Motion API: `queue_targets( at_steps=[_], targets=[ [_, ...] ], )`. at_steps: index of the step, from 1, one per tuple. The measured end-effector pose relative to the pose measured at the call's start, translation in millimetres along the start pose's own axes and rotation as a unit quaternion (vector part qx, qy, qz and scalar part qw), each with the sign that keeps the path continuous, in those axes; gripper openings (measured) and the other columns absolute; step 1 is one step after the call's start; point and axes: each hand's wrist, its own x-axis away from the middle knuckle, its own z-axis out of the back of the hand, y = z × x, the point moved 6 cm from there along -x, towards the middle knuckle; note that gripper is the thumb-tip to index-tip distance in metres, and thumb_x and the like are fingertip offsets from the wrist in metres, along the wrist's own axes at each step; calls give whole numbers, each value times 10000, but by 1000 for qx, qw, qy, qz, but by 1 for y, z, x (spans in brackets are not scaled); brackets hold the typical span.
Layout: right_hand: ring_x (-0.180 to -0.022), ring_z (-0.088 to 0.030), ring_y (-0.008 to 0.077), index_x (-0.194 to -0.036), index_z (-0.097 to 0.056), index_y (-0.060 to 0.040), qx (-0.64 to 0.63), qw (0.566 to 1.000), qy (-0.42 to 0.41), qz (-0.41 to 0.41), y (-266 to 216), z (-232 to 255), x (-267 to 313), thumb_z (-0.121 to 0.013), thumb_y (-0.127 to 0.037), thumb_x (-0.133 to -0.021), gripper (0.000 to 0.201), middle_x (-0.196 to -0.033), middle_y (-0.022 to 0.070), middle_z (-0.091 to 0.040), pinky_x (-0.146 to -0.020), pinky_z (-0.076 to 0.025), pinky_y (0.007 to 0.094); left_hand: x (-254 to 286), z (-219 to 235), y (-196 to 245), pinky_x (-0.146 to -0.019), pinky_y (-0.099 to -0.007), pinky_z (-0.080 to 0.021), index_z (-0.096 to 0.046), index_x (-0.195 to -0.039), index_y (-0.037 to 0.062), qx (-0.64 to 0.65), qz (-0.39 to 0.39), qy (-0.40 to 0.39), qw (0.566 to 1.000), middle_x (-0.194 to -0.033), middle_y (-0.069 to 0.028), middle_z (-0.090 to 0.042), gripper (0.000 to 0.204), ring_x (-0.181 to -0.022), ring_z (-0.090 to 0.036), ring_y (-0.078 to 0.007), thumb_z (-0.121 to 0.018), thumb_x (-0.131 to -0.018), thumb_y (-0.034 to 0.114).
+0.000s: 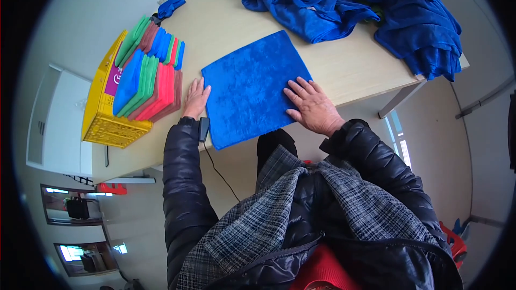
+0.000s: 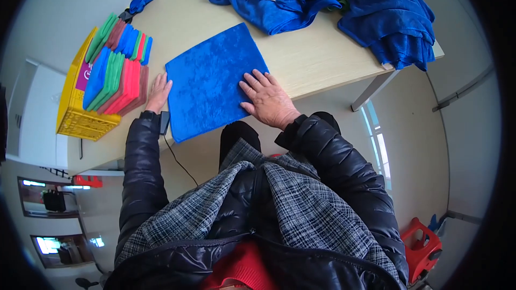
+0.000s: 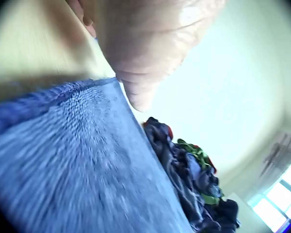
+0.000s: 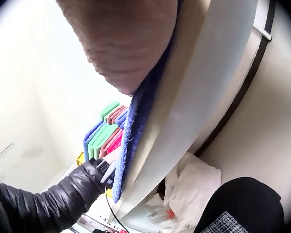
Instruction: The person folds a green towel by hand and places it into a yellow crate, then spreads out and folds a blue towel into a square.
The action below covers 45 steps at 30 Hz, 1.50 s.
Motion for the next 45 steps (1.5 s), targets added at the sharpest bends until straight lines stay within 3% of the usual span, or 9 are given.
queue_targets(
  at_steps=[5,9,11,17,27,31,37,41,45],
  targets=[
    [-1480,-305,340,-1499,-414,-86,-63,997,27,27,5,17,8,-579,-446,-956,672,-1573,148,-374,-1216,-232,494,123,42,98,-1197,-481,-244,-412,-1480,26,121,-221,84,964,-1527,-168,-425,711,-1457,-335,-349,-681,-909,355],
    [-1475,-321,335,-1491,-427,-104,-41,997,-16,60,15,23,24,-718,-309,-872,714,-1572,135,-381,-1208,-270,491,203,32,142,-1179,-462,-306,-485,-1415,36,-23,-249,120,961,-1489,-160,-468,637,-1429,-390,-342,-708,-828,146],
    [-1472,-328,332,-1486,-436,-111,-16,997,-42,65,16,19,28,-763,-253,-841,737,-1570,129,-385,-1205,-283,488,207,11,120,-1162,-463,-333,-508,-1381,39,-15,-247,151,957,-1464,-153,-495,610,-1401,-426,-342,-701,-804,95],
    [-1396,-453,325,-1332,-605,-119,-115,992,31,45,18,23,32,-745,-16,-777,582,-1433,117,-552,-1142,-407,445,213,7,99,-1049,-443,-464,-627,-1166,26,32,-264,272,925,-1284,-131,-634,478,-1213,-600,-340,-648,-707,-109],
    [-1082,-666,327,-1111,-695,-64,-200,975,97,-16,21,46,29,-673,12,-809,312,-1129,131,-708,-947,-544,391,209,44,78,-939,-373,-509,-663,-994,2,209,-164,211,941,-1075,-133,-690,274,-1041,-662,-298,-666,-742,-107],
    [-923,-690,346,-1084,-697,-52,-204,977,55,11,18,62,29,-667,-7,-842,248,-1017,147,-719,-844,-564,390,212,64,75,-914,-363,-508,-658,-964,3,271,-166,123,940,-1019,-131,-691,225,-994,-662,-282,-691,-760,-84],
    [-846,-689,226,-1079,-690,-20,-301,946,-116,-30,21,76,7,-672,-50,-903,179,-933,121,-705,-804,-546,332,203,89,71,-859,-311,-506,-642,-924,-31,323,-149,5,934,-949,-88,-693,110,-908,-659,-196,-704,-835,-11],
    [-774,-645,136,-1078,-684,4,-317,925,-174,-113,55,72,-54,-666,-125,-935,193,-822,74,-665,-741,-533,290,144,106,56,-712,-266,-484,-648,-940,-48,338,-56,32,939,-797,-8,-620,156,-779,-547,-67,-708,-909,92],
    [-679,-638,144,-1063,-677,27,-313,933,-105,-141,93,46,-131,-693,-211,-916,280,-781,70,-646,-592,-525,297,53,84,27,-673,-258,-484,-678,-981,-49,353,-41,97,930,-780,3,-643,217,-737,-554,-56,-728,-908,149]
  ],
)
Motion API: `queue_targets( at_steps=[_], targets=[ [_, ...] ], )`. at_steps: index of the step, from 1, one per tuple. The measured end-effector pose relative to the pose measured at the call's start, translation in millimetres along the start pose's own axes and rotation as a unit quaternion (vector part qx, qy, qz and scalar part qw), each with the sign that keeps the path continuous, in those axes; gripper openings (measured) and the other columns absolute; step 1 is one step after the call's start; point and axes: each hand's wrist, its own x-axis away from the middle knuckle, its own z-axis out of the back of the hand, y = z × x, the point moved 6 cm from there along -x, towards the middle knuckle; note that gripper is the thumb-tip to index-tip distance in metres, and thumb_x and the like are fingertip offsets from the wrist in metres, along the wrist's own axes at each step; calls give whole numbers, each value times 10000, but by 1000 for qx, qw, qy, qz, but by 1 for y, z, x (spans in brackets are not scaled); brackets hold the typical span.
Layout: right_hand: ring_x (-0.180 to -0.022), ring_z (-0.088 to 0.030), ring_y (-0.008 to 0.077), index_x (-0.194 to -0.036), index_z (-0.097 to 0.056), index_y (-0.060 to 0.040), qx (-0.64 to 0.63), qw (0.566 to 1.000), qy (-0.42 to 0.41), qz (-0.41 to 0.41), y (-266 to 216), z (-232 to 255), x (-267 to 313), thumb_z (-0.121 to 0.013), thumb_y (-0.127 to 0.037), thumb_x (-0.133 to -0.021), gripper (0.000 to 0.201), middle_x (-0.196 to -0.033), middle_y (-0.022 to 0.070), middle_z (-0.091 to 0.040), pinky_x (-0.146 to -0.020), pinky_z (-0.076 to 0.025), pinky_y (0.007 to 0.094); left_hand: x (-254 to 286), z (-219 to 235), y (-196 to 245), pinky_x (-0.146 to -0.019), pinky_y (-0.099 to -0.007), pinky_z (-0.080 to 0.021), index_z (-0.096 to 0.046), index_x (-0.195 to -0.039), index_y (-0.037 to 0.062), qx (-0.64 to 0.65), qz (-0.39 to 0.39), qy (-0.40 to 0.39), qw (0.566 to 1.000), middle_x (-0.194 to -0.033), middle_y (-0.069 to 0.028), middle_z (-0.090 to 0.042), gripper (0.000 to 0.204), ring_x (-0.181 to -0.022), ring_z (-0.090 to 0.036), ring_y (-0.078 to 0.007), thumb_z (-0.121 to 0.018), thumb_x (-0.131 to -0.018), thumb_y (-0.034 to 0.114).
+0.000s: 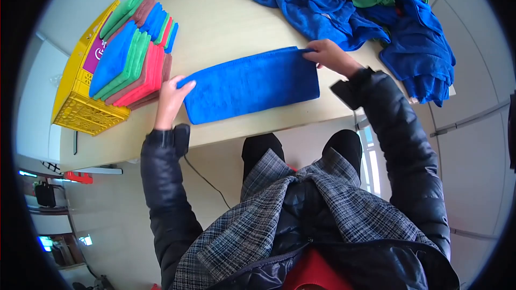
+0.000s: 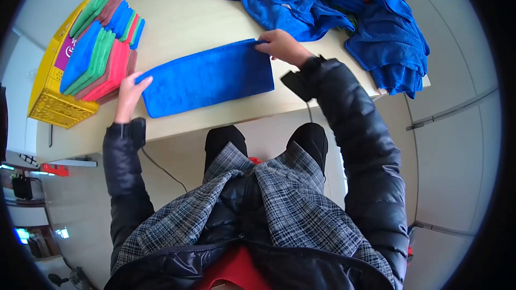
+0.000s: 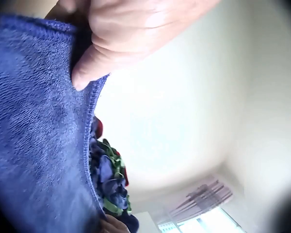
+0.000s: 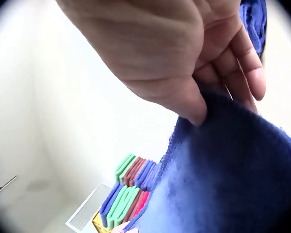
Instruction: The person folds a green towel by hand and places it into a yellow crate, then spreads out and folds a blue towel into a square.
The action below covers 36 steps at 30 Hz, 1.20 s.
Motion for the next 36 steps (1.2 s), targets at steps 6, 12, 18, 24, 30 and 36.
queue_targets(
  at_steps=[6,12,18,24,30,36],
  targets=[
    [-614,-630,153,-1036,-693,15,12,993,48,-108,54,-30,-58,-705,-266,-912,307,-789,71,-657,-509,-507,304,-46,-40,-83,-687,-294,-515,-694,-1020,-75,22,59,2,998,-833,-58,-720,272,-759,-641,-109,-743,-870,147],
    [-625,-620,153,-1094,-679,11,-109,981,51,-153,64,-33,-45,-703,-308,-917,366,-794,66,-659,-521,-503,297,-40,-36,-96,-708,-322,-530,-686,-1045,-71,-48,51,29,997,-878,-117,-741,261,-764,-677,-155,-736,-849,94],
    [-696,-612,141,-1313,-578,6,-197,961,40,-191,55,-39,9,-706,-302,-914,520,-848,57,-656,-588,-499,273,-8,-45,-104,-677,-311,-517,-588,-1253,-36,107,6,74,992,-840,-104,-711,446,-730,-657,-150,-736,-845,68],
    [-710,-600,133,-1393,-518,15,-154,970,64,-179,42,-53,54,-713,-249,-907,587,-909,54,-656,-610,-489,263,49,-41,-71,-615,-307,-482,-533,-1353,-3,-18,83,105,991,-732,-39,-631,534,-658,-584,-110,-725,-857,53],
    [-690,-598,132,-1393,-542,-66,-97,968,219,-73,58,-68,61,-702,-124,-870,551,-869,53,-654,-621,-498,285,77,-50,-64,-600,-322,-467,-552,-1359,36,42,83,150,984,-695,-52,-589,532,-620,-552,-125,-730,-860,78],
    [-681,-616,145,-1380,-565,-149,0,960,276,-49,51,-74,64,-664,-63,-855,540,-861,64,-662,-638,-511,309,102,-53,-41,-610,-374,-479,-578,-1337,65,-28,61,229,971,-736,-118,-626,498,-637,-594,-217,-728,-863,96]
  ],
)
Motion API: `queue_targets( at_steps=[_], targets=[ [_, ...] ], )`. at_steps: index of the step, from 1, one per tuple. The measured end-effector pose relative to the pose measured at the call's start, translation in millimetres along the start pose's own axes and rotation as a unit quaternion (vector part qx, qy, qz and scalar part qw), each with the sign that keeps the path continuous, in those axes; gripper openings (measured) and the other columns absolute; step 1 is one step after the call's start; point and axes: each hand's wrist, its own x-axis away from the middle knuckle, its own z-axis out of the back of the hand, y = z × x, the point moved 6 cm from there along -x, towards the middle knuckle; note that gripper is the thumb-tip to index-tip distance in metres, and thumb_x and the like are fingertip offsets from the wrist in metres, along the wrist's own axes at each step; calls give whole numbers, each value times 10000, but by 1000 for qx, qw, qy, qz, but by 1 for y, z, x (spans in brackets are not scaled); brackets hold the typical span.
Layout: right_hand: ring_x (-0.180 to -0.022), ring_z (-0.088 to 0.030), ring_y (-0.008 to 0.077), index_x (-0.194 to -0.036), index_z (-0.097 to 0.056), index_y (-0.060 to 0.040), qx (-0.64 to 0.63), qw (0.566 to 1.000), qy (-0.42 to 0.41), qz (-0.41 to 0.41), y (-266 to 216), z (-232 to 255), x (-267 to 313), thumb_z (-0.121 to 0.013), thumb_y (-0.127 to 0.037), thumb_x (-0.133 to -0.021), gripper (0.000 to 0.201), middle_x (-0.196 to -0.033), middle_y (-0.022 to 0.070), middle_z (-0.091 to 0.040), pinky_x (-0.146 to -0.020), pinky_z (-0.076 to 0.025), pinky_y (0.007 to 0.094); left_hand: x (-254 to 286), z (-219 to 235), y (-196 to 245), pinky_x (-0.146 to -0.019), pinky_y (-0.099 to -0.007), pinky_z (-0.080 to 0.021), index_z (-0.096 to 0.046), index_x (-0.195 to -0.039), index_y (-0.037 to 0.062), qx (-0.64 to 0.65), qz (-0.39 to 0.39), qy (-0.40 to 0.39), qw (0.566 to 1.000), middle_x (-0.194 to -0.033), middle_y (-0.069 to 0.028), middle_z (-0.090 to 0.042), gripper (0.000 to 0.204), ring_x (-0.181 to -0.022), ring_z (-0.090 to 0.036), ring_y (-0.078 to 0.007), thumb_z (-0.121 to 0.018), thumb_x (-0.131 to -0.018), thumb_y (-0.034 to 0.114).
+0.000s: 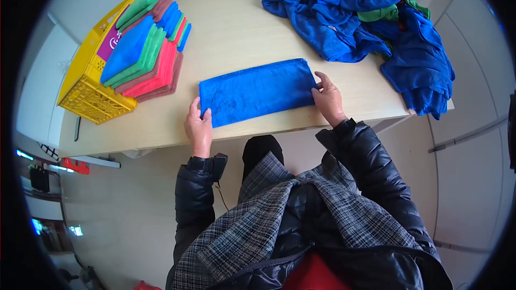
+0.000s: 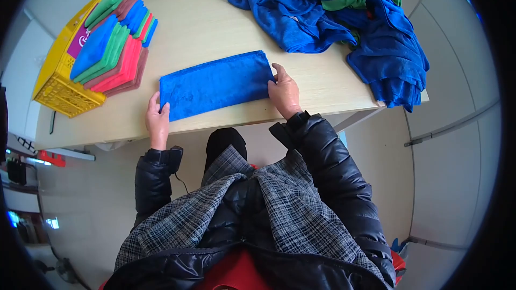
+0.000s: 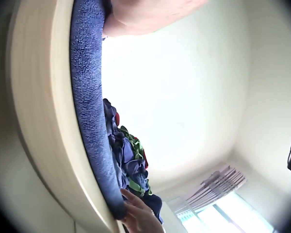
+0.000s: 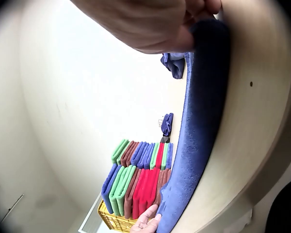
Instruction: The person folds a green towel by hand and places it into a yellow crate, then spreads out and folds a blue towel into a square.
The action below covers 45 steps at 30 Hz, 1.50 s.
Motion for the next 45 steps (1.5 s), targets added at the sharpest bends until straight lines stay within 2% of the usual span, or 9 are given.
queue_targets(
  at_steps=[3,12,15,28,32,36,38,42,45],
  targets=[
    [-683,-634,178,-1359,-574,-150,13,1000,6,-8,0,0,-2,-639,-42,-867,507,-878,78,-660,-649,-520,330,10,7,17,-697,-433,-482,-586,-1331,100,-116,-83,53,988,-803,-150,-649,481,-726,-621,-302,-725,-871,116],
    [-861,-664,325,-1321,-568,-157,72,992,71,72,-22,5,14,-614,-10,-881,467,-982,125,-648,-769,-537,412,28,13,47,-847,-460,-427,-583,-1332,122,-260,-96,80,957,-813,-135,-619,482,-828,-593,-324,-727,-874,161],
    [-964,-657,366,-1337,-544,-130,85,992,49,77,-27,6,16,-572,-14,-898,455,-1127,170,-622,-827,-541,453,31,15,50,-864,-463,-448,-607,-1322,141,-289,-103,81,948,-848,-153,-643,443,-830,-609,-342,-711,-892,173],
    [-917,-649,355,-1294,-578,-154,84,989,62,105,-24,12,20,-613,18,-865,464,-1073,136,-628,-791,-538,430,31,19,49,-869,-456,-450,-624,-1295,129,-290,-137,89,943,-842,-123,-642,421,-861,-591,-320,-716,-888,183],
    [-916,-647,355,-1255,-604,-139,59,994,32,82,-31,19,22,-625,10,-858,425,-1080,140,-630,-788,-541,436,29,27,71,-956,-466,-421,-605,-1281,75,-324,-166,79,928,-943,-128,-652,426,-933,-572,-310,-716,-882,174],
    [-990,-647,376,-1247,-604,-75,162,972,70,156,-71,32,28,-626,-30,-865,386,-1120,176,-626,-845,-536,456,37,14,112,-1000,-472,-401,-606,-1289,55,-317,-221,67,920,-1085,-123,-644,440,-1047,-556,-307,-704,-871,156],
    [-1038,-620,383,-1256,-596,-56,148,955,33,254,-101,17,34,-679,-41,-838,427,-1160,177,-622,-881,-519,458,40,-19,123,-1106,-485,-333,-589,-1316,47,-182,-271,-96,940,-1298,-153,-590,455,-1228,-517,-334,-674,-880,142],
    [-1284,-511,384,-1377,-522,-24,126,935,-73,324,-135,-51,72,-650,-279,-923,537,-1388,189,-547,-1077,-401,486,56,-70,138,-1169,-507,-277,-547,-1370,30,-242,-357,-175,885,-1462,-148,-503,508,-1375,-431,-318,-644,-898,191],
    [-1373,-424,378,-1422,-485,-20,179,931,-108,300,-126,-73,85,-568,-401,-958,606,-1476,200,-468,-1136,-314,518,62,-80,125,-1183,-505,-254,-527,-1405,47,-266,-344,-199,878,-1509,-147,-460,527,-1417,-390,-316,-622,-921,232]
  ],
)
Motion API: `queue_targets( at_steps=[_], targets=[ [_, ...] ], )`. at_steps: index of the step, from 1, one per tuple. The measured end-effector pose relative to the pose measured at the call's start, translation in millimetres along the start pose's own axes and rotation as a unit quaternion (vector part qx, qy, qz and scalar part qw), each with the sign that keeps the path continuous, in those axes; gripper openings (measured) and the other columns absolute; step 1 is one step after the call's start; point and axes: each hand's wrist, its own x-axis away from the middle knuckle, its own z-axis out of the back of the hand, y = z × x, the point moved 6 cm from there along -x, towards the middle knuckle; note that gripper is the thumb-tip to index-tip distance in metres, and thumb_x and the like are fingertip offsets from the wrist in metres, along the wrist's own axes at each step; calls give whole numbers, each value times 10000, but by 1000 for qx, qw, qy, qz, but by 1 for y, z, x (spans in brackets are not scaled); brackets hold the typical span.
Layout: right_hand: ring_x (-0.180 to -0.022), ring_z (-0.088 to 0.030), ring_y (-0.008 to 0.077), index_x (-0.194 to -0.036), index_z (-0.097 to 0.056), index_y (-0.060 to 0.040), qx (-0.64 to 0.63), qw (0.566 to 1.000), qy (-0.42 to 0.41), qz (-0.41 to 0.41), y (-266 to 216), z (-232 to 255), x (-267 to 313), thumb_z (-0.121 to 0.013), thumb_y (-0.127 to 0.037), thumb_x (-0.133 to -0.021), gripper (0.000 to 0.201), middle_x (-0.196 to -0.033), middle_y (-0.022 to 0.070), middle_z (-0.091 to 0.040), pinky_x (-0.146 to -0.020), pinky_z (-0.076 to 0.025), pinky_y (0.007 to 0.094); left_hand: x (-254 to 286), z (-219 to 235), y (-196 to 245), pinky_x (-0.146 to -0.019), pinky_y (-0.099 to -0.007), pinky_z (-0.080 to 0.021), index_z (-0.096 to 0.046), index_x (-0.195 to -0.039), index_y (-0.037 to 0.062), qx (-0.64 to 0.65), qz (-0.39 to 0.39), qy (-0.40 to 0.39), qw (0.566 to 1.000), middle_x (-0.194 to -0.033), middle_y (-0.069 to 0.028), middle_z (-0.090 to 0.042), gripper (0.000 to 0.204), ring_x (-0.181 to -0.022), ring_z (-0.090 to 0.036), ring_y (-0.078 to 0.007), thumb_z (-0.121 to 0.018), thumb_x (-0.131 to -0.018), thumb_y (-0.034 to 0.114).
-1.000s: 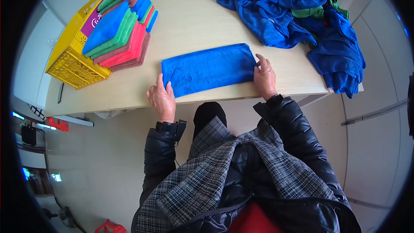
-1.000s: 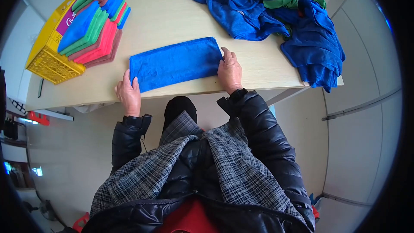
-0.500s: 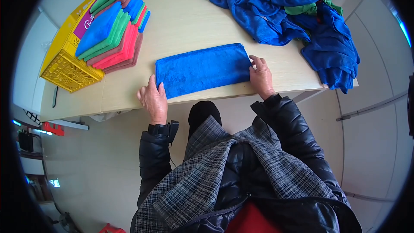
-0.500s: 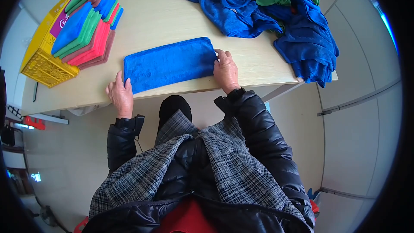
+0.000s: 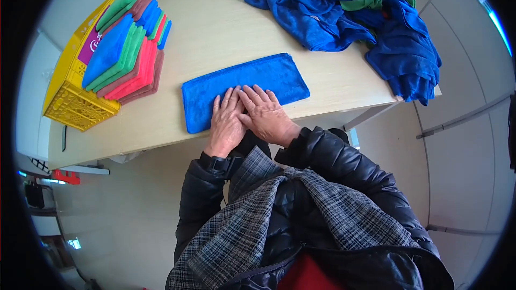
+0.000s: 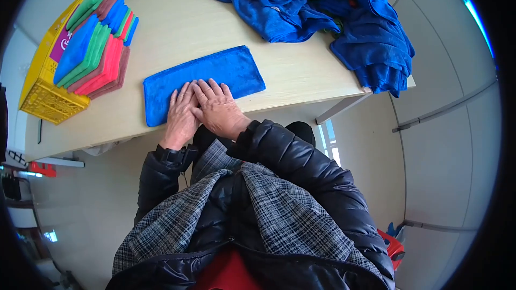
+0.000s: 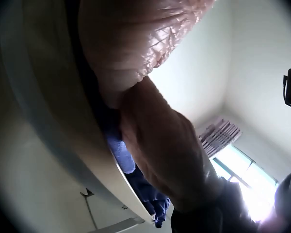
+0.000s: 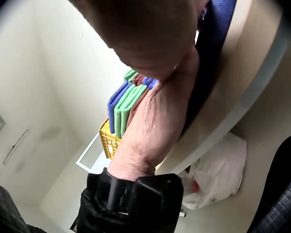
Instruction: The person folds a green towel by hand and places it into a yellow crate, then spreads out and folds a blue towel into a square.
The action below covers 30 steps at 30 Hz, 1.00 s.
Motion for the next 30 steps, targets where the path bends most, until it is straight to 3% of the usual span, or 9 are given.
queue_targets(
  at_steps=[5,12,17,18,21,26,30],
  targets=[
    [-1460,-319,382,-1499,-411,-47,70,994,-67,-49,34,-2,13,-477,-500,-1003,675,-1562,183,-381,-1183,-231,547,9,6,-11,-1194,-502,-231,-502,-1448,83,21,48,-52,997,-1542,-146,-425,538,-1442,-359,-319,-558,-974,333],
    [-1452,-335,371,-1477,-436,-41,111,985,-29,-130,100,34,39,-510,-431,-1000,621,-1545,184,-405,-1190,-234,514,39,12,-63,-1201,-498,-219,-462,-1484,103,8,121,-51,991,-1582,-126,-373,536,-1458,-334,-321,-485,-1022,373],
    [-1428,-368,375,-1439,-473,-30,119,974,-26,-190,116,55,36,-553,-366,-987,569,-1503,183,-457,-1180,-264,493,39,19,-67,-1202,-485,-224,-479,-1465,79,-1,170,-47,984,-1559,-141,-405,519,-1452,-342,-322,-459,-1037,371],
    [-1428,-368,375,-1439,-473,-30,118,975,-25,-188,113,55,31,-553,-366,-987,569,-1503,183,-457,-1180,-264,493,33,20,-61,-1202,-485,-224,-479,-1465,79,-2,171,-46,984,-1559,-141,-405,519,-1452,-342,-322,-459,-1037,371],
    [-1415,-381,387,-1422,-484,-23,74,995,6,-61,75,40,6,-573,-327,-979,545,-1474,178,-490,-1164,-292,489,7,16,-19,-1198,-488,-231,-490,-1452,61,11,75,-54,996,-1543,-151,-425,518,-1449,-349,-323,-439,-1046,378],
    [-1437,-356,386,-1448,-467,-40,19,995,-68,-67,69,1,-30,-545,-369,-990,569,-1512,168,-451,-1172,-280,513,-22,-4,-14,-1193,-494,-236,-493,-1453,76,61,62,-64,994,-1546,-146,-422,513,-1453,-343,-323,-408,-1058,393],
    [-1458,-327,385,-1476,-446,-66,58,989,-99,-96,94,-12,-42,-519,-429,-996,606,-1546,157,-411,-1183,-254,537,-21,-14,-54,-1187,-516,-232,-469,-1477,111,53,141,-98,984,-1563,-143,-397,525,-1460,-329,-332,-386,-1062,422]
  ],
)
